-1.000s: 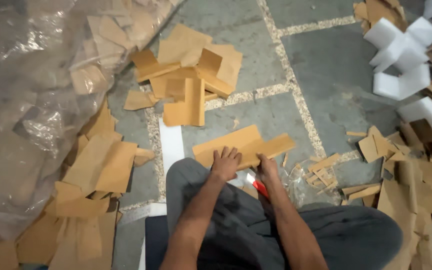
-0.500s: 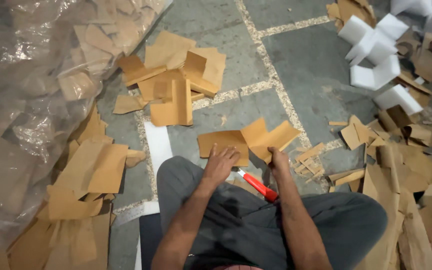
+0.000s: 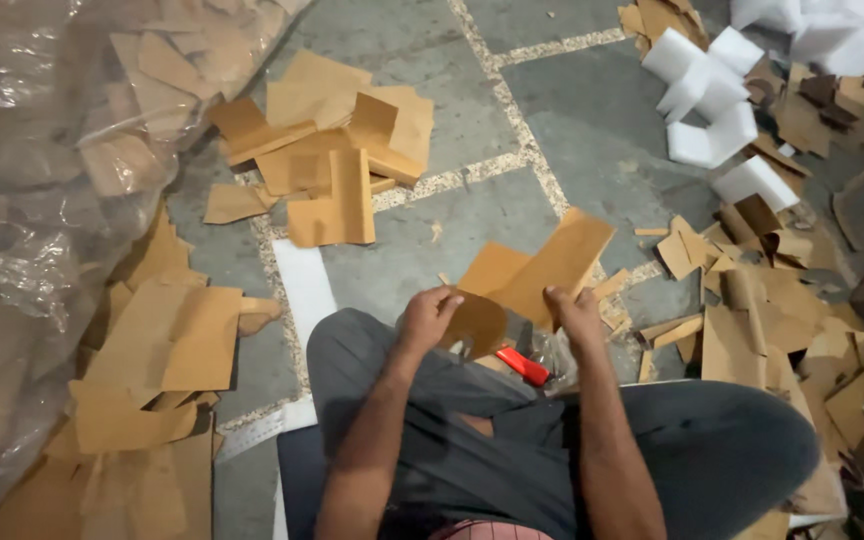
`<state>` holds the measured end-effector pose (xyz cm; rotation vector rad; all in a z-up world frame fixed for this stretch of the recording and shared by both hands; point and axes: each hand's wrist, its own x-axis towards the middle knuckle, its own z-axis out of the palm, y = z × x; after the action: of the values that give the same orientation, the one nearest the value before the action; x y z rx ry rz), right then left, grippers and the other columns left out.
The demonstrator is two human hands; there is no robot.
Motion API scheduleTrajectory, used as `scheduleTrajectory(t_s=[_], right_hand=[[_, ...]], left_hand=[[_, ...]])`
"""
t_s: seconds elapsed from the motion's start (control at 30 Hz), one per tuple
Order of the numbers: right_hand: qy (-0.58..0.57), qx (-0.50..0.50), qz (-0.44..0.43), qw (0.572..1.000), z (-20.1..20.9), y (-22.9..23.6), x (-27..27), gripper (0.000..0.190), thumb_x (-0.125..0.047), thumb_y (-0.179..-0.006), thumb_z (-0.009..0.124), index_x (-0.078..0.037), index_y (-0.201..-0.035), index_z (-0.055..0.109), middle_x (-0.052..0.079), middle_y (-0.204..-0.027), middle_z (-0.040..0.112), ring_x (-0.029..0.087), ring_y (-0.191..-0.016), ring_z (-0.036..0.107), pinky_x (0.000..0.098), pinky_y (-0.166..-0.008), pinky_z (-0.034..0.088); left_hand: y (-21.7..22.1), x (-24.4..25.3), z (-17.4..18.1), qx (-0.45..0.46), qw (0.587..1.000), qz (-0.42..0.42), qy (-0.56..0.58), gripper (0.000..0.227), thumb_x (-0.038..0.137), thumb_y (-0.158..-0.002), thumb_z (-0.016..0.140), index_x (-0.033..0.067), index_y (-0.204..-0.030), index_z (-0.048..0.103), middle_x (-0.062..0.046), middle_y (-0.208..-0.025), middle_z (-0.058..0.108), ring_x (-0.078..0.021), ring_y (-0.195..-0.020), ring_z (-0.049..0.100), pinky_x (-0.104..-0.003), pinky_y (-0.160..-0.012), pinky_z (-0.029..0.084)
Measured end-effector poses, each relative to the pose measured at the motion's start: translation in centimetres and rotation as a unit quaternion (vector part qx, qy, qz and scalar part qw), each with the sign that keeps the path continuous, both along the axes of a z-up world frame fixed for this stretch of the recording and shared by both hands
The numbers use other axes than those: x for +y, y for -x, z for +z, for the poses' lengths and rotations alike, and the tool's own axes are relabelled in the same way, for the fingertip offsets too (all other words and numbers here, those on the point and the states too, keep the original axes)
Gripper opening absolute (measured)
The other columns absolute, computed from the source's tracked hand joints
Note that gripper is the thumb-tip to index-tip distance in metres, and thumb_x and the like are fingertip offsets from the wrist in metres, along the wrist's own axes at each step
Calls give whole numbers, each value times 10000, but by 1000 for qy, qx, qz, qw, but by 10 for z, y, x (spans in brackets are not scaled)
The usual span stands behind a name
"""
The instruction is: The person sits on the floor and uses a red utility knife to cut flat brown cardboard pieces into smaller rectangular shapes. The person repeatedly picks up cardboard, cuts along straight lines, and places the cut pieces into a growing pile nearby.
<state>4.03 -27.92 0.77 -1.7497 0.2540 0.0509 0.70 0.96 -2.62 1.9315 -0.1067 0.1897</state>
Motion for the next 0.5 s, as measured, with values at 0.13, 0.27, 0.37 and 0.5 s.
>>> scheduleTrajectory(t_s=[0.13,0.27,0.37,0.5], right_hand=[[84,-1,8,996,30,-8,3,229,-180,-883,688,19,-988,733,38,-780,726,118,-641,665,289,-563,512],[99,-27,41,994,40,-16,4,249,-184,-907,696,38,-1016,730,53,-811,727,121,-667,652,295,-578,509],[129,-19,35,991,46,-22,5,250,-181,-918,707,57,-987,740,67,-778,703,136,-637,619,319,-558,482],[222,1,22,975,63,-36,16,277,-207,-918,728,64,-976,735,109,-769,713,148,-638,638,345,-572,499]], left_hand=[[1,1,-7,-31,996,-35,75,211,176,-963,667,38,-1118,704,-206,-978,720,-394,-896,697,-425,-762,543],[-2,6,-9,-98,988,-66,100,202,130,-969,645,27,-1136,695,-219,-1014,705,-419,-957,672,-445,-788,535],[-7,6,-7,-99,991,-67,61,148,141,-959,666,6,-1020,658,-225,-957,674,-445,-930,643,-471,-772,510],[-11,8,-2,-27,997,-61,40,164,160,-958,662,-3,-955,646,-223,-912,653,-457,-889,631,-492,-718,489]])
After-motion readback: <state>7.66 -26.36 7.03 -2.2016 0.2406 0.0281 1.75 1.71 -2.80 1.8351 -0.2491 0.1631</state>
